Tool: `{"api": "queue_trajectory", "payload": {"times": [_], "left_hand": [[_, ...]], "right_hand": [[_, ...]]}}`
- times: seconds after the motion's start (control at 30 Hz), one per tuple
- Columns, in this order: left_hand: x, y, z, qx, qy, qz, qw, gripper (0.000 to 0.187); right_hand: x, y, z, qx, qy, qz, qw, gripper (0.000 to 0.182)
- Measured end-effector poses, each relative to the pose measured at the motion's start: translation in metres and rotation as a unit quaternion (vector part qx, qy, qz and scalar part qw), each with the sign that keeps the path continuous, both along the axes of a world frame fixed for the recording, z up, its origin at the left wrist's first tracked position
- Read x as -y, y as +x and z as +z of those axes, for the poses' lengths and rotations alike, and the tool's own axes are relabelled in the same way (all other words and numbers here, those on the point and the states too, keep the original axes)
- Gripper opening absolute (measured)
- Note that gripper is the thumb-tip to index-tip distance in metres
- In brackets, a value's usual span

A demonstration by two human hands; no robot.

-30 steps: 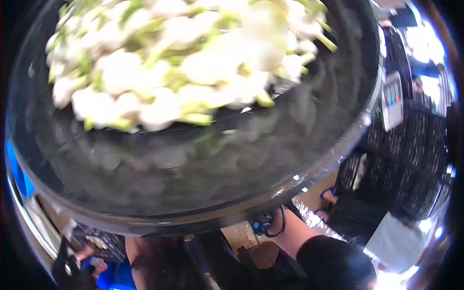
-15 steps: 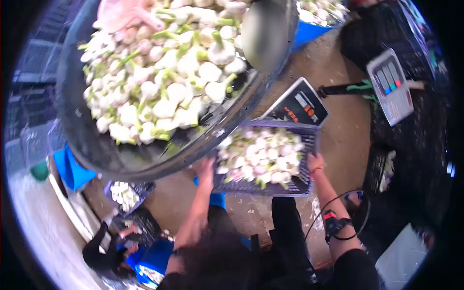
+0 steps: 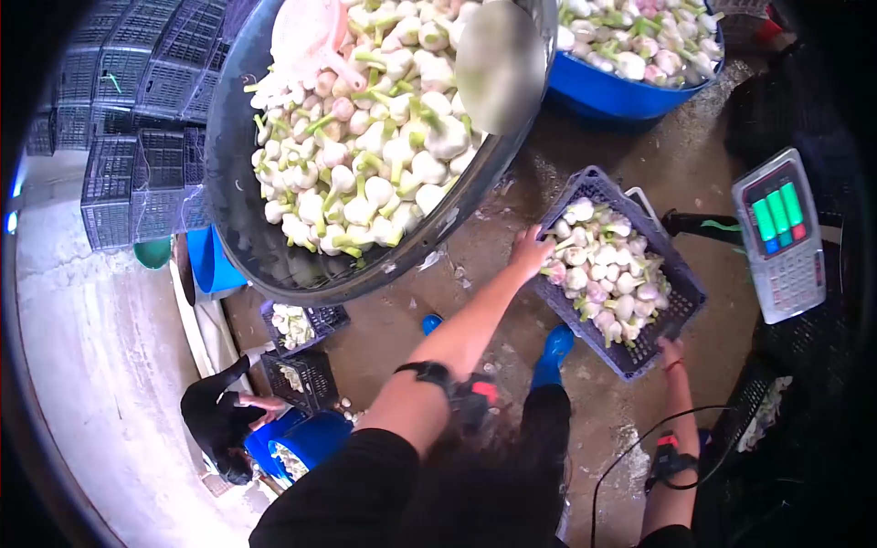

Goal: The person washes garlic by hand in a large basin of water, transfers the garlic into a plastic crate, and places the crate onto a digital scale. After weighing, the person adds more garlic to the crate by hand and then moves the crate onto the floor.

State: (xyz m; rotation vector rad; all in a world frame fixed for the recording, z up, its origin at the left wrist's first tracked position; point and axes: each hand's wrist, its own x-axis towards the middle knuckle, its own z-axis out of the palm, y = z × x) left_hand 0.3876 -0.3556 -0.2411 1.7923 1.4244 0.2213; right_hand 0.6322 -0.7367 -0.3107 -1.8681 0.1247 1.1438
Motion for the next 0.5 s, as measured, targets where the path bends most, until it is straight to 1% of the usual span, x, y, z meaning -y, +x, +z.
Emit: {"api": "queue_trajectory", "payload": {"times": [0.03,0.07,0.13,0.17,0.2,0.23,0.27,0.3,0.33,0.37,0.4,0.43,0.47,0.5], "left_hand": [[0.017,-0.008,0.029,0.004,-0.003,-0.066,0.998,0.045],[0.034,-0.017,0.071,0.008,-0.003,-0.128,0.992,0.044],[0.066,-0.031,0.185,0.093,-0.124,-0.117,0.981,0.036],[0.067,-0.036,0.245,0.118,-0.126,-0.116,0.978,0.030],[0.063,-0.046,0.293,0.146,-0.129,-0.115,0.974,0.024],[0.049,-0.061,0.325,0.130,0.007,-0.126,0.983,0.021],[0.031,-0.078,0.348,0.111,0.141,-0.133,0.975,0.018],[0.013,-0.101,0.354,0.140,0.066,-0.012,0.988,0.014],[-0.015,-0.115,0.375,0.158,0.006,0.119,0.980,0.013],[-0.045,-0.133,0.383,0.105,0.034,0.138,0.984,0.013],[-0.076,-0.168,0.358,0.026,0.127,0.075,0.989,0.015],[-0.101,-0.178,0.357,-0.044,0.158,0.072,0.984,0.017],[-0.126,-0.191,0.346,-0.062,0.139,0.060,0.986,0.018],[-0.150,-0.197,0.334,-0.087,0.165,0.027,0.982,0.021]], "right_hand": [[-0.009,-0.009,0.028,0.054,-0.064,0.072,0.994,0.029],[-0.022,-0.022,0.062,0.109,-0.127,0.146,0.975,0.032],[-0.042,-0.049,0.115,0.155,-0.067,0.115,0.979,0.035],[-0.063,-0.060,0.150,0.192,-0.046,0.109,0.974,0.034],[-0.090,-0.071,0.190,0.230,-0.026,0.101,0.968,0.033],[-0.126,-0.076,0.239,0.256,0.012,0.118,0.959,0.032],[-0.168,-0.080,0.292,0.280,0.047,0.135,0.949,0.030],[-0.212,-0.086,0.338,0.350,0.118,0.156,0.916,0.031],[-0.255,-0.095,0.376,0.414,0.187,0.177,0.873,0.031],[-0.295,-0.104,0.401,0.464,0.239,0.205,0.828,0.032],[-0.339,-0.114,0.434,0.477,0.315,0.236,0.786,0.033],[-0.381,-0.127,0.450,0.448,0.321,0.279,0.786,0.033],[-0.422,-0.140,0.459,0.418,0.324,0.321,0.785,0.034],[-0.459,-0.154,0.455,0.427,0.271,0.378,0.775,0.038]]}}
